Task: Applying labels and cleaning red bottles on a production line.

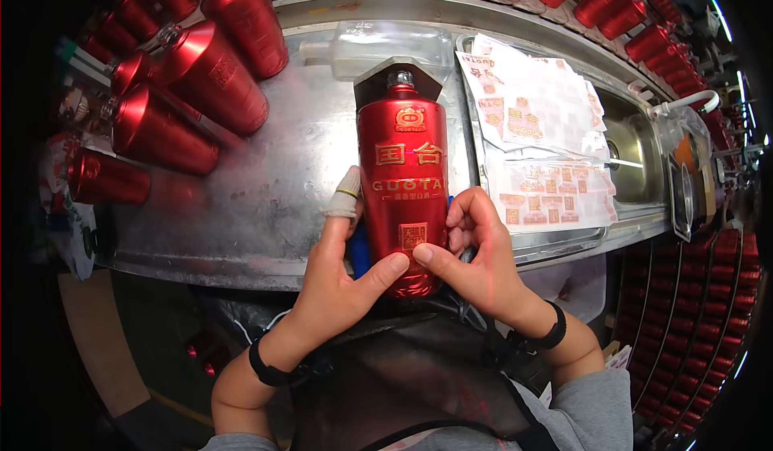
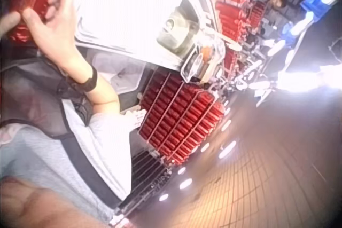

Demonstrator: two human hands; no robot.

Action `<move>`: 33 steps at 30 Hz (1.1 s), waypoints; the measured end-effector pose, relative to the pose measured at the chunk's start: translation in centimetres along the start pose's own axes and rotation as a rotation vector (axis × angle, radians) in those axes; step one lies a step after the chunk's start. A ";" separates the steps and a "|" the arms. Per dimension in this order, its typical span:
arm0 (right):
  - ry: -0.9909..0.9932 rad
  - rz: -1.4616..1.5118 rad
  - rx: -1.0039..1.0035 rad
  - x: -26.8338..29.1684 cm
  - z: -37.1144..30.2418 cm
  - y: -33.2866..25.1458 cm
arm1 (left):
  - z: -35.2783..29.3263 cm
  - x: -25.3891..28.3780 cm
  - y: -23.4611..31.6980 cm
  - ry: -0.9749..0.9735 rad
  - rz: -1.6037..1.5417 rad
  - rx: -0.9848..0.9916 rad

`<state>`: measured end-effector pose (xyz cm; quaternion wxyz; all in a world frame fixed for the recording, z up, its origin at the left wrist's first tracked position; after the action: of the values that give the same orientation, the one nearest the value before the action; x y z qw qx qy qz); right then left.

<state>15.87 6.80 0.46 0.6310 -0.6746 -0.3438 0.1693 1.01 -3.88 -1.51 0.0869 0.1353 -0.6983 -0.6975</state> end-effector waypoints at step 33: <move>-0.069 0.138 -0.078 0.8 -1.1 1.3 | -0.4 0.0 0.0 0.013 -0.038 0.014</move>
<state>17.49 6.53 -0.47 0.5789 -0.7145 -0.3243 0.2219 1.15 -4.26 -1.51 0.0770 0.1537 -0.6999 -0.6932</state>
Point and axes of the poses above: each hand's wrist, its own z-axis towards the middle knuckle, its own x-axis out of the back of the hand, y = z × x, the point moved 4 cm from there along z, towards the middle knuckle
